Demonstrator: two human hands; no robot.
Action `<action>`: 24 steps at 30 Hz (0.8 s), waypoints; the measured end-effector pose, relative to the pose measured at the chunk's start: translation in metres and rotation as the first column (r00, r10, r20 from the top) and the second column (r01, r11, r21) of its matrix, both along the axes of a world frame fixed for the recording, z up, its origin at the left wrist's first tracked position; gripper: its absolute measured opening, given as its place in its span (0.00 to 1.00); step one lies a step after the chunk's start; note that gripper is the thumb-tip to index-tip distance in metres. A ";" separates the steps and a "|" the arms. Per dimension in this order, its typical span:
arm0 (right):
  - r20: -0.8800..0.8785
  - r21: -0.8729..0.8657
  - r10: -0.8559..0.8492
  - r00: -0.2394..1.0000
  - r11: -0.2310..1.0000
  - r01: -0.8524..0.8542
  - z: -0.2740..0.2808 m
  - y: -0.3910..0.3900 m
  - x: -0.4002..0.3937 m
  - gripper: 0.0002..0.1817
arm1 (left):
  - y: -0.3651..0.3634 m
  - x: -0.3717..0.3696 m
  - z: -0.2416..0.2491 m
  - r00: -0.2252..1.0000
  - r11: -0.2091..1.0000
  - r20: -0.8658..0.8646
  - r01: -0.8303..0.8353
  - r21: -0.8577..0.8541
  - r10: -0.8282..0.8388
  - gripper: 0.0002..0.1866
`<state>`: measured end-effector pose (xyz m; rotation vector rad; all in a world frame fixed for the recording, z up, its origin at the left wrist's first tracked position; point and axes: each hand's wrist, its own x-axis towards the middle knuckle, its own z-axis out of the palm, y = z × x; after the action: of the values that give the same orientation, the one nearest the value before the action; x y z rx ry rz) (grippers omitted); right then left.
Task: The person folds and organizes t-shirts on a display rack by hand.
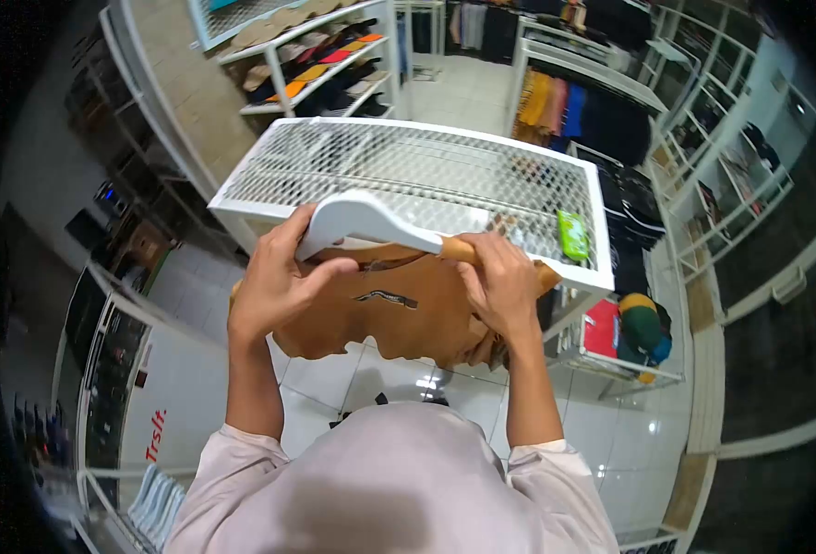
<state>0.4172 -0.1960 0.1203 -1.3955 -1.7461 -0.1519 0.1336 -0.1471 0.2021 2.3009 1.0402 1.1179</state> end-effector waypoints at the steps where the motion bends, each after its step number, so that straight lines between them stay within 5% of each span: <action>1: 0.017 0.001 0.010 1.000 1.000 -0.010 -0.002 -0.007 0.006 0.15 | -0.004 0.014 0.003 0.995 0.994 0.058 0.080 -0.073 -0.076 0.20; 3: 0.023 -0.005 -0.016 1.000 1.000 0.016 -0.005 -0.015 0.019 0.15 | 0.011 0.045 -0.012 0.967 0.960 0.180 0.214 -0.182 -0.181 0.20; 6: -0.345 0.003 0.032 0.938 0.999 -0.033 -0.021 -0.014 0.053 0.17 | 0.021 0.073 -0.028 0.987 0.978 0.059 0.155 -0.143 -0.148 0.19; 10: -0.162 0.011 -0.548 0.820 0.830 0.557 -0.054 0.019 0.132 0.24 | 0.025 0.091 -0.041 0.984 0.976 0.142 0.134 -0.174 -0.110 0.17; 13: 0.143 -0.230 -0.696 0.703 0.668 0.708 -0.074 0.045 0.163 0.34 | 0.029 0.090 -0.048 0.980 0.963 0.186 0.118 -0.241 -0.073 0.17; 16: 0.213 -0.403 -0.660 0.720 0.613 0.680 -0.074 0.058 0.171 0.36 | 0.030 0.081 -0.058 0.978 0.977 0.206 0.065 -0.201 -0.023 0.18; 18: 0.041 -0.165 -0.626 0.779 0.765 0.623 -0.080 0.055 0.158 0.37 | 0.029 0.067 -0.063 0.971 0.977 0.234 0.009 -0.213 0.042 0.18; 21: -0.248 0.160 -0.332 0.910 0.913 0.376 -0.042 0.019 0.068 0.37 | 0.028 0.043 -0.068 0.973 0.953 0.189 -0.072 -0.293 0.132 0.18; 24: -0.080 0.260 -0.121 0.989 0.956 0.138 -0.042 -0.007 -0.021 0.37 | 0.024 0.029 -0.075 0.958 0.937 0.245 -0.055 -0.346 0.147 0.18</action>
<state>0.3964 -0.2035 0.0781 -1.3018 -1.5191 -0.3945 0.1624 -0.1235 0.1273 1.7921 1.1515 1.1498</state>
